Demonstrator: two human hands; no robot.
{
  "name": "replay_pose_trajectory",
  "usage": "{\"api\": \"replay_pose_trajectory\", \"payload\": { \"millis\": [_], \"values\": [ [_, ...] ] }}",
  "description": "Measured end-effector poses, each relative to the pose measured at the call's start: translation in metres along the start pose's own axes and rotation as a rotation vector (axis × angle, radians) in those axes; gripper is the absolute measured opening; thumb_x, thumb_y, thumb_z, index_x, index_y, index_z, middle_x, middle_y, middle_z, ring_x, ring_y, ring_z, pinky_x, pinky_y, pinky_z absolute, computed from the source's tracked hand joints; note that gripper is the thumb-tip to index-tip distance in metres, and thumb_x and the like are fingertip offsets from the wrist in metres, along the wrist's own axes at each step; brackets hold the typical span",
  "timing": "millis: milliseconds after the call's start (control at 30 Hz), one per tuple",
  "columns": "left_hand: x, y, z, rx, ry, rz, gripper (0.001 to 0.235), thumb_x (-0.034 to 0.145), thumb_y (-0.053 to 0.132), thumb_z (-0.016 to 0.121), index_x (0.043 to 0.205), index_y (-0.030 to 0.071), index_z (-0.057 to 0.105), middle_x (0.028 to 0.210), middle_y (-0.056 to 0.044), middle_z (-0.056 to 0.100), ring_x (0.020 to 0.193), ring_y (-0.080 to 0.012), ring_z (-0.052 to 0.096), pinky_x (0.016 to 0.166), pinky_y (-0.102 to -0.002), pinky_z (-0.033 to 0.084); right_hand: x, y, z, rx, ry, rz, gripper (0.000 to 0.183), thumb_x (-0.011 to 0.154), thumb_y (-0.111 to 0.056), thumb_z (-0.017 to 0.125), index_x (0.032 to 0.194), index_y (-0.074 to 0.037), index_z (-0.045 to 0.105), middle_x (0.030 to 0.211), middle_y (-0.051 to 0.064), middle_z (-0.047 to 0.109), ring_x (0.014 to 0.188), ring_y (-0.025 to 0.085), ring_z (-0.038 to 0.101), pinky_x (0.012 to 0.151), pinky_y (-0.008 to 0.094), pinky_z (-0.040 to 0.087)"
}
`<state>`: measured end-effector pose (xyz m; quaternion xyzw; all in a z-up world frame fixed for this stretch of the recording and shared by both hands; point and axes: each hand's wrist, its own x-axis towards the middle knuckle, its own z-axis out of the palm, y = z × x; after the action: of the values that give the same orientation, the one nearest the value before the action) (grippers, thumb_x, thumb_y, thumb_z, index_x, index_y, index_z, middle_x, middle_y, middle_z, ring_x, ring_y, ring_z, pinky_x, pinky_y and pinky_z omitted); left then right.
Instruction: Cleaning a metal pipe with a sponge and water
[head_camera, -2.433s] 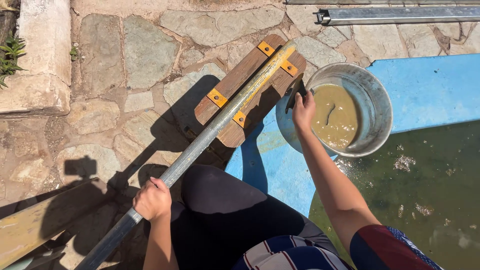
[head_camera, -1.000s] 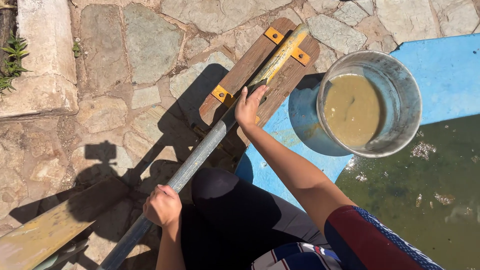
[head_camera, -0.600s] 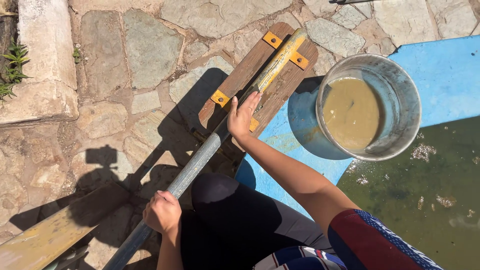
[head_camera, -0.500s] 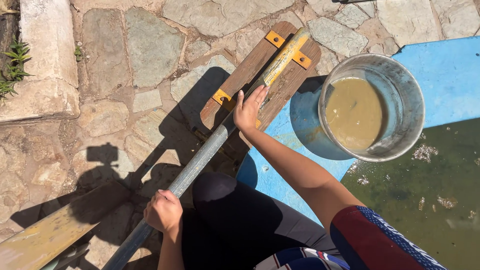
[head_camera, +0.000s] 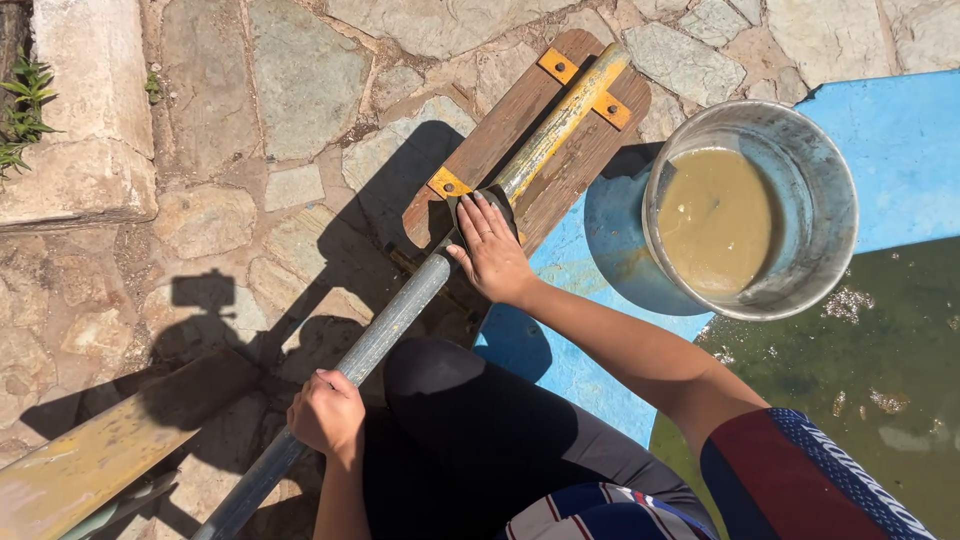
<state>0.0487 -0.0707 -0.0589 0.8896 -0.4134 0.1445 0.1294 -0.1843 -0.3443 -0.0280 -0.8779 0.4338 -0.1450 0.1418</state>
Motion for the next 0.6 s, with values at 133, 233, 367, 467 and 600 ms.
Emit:
{"api": "replay_pose_trajectory", "payload": {
  "millis": [133,233,367,467,600],
  "values": [
    [0.002,0.001,-0.003,-0.016,-0.021,-0.004,0.038,0.100,0.014,0.053,0.064,0.007,0.063,0.065,-0.007,0.067,0.060,-0.0299,0.066,0.063,-0.042,0.052,0.053,0.089,-0.028,-0.172,-0.071,0.106,0.075,0.111,-0.053,0.025,0.153,0.007,0.040,0.161,0.025,0.037,0.154,0.039,0.020,0.127,0.049,0.014],
    [0.003,0.002,-0.002,-0.010,-0.008,-0.019,0.041,0.100,0.014,0.051,0.062,0.007,0.064,0.063,-0.007,0.067,0.059,-0.0280,0.066,0.061,-0.040,0.051,0.092,0.167,-0.064,-0.178,-0.174,0.284,0.081,0.108,-0.059,0.013,0.160,0.002,0.028,0.168,0.021,0.022,0.157,0.036,0.012,0.127,0.047,0.006],
    [0.003,0.004,0.001,-0.022,0.027,-0.033,0.038,0.099,0.013,0.053,0.063,0.007,0.063,0.065,-0.006,0.067,0.061,-0.0294,0.065,0.064,-0.041,0.051,0.062,0.118,-0.044,-0.146,-0.164,0.136,0.078,0.110,-0.054,0.018,0.156,0.007,0.033,0.164,0.027,0.027,0.155,0.041,0.016,0.127,0.048,0.010],
    [0.000,0.004,-0.001,0.014,0.034,-0.047,0.038,0.099,0.014,0.053,0.063,0.007,0.065,0.066,-0.006,0.069,0.060,-0.0284,0.066,0.065,-0.040,0.051,0.018,0.033,-0.015,-0.098,-0.190,-0.103,0.070,0.110,-0.049,0.027,0.153,0.005,0.041,0.158,0.025,0.042,0.152,0.041,0.030,0.127,0.049,0.018],
    [0.004,0.003,-0.005,-0.030,0.008,-0.017,0.042,0.106,0.020,0.055,0.067,0.008,0.068,0.067,-0.007,0.069,0.062,-0.0303,0.067,0.067,-0.042,0.052,-0.008,-0.020,-0.008,-0.020,-0.211,-0.311,0.070,0.110,-0.049,0.024,0.154,0.003,0.040,0.156,0.024,0.044,0.150,0.041,0.034,0.127,0.049,0.019]
  ]
}}
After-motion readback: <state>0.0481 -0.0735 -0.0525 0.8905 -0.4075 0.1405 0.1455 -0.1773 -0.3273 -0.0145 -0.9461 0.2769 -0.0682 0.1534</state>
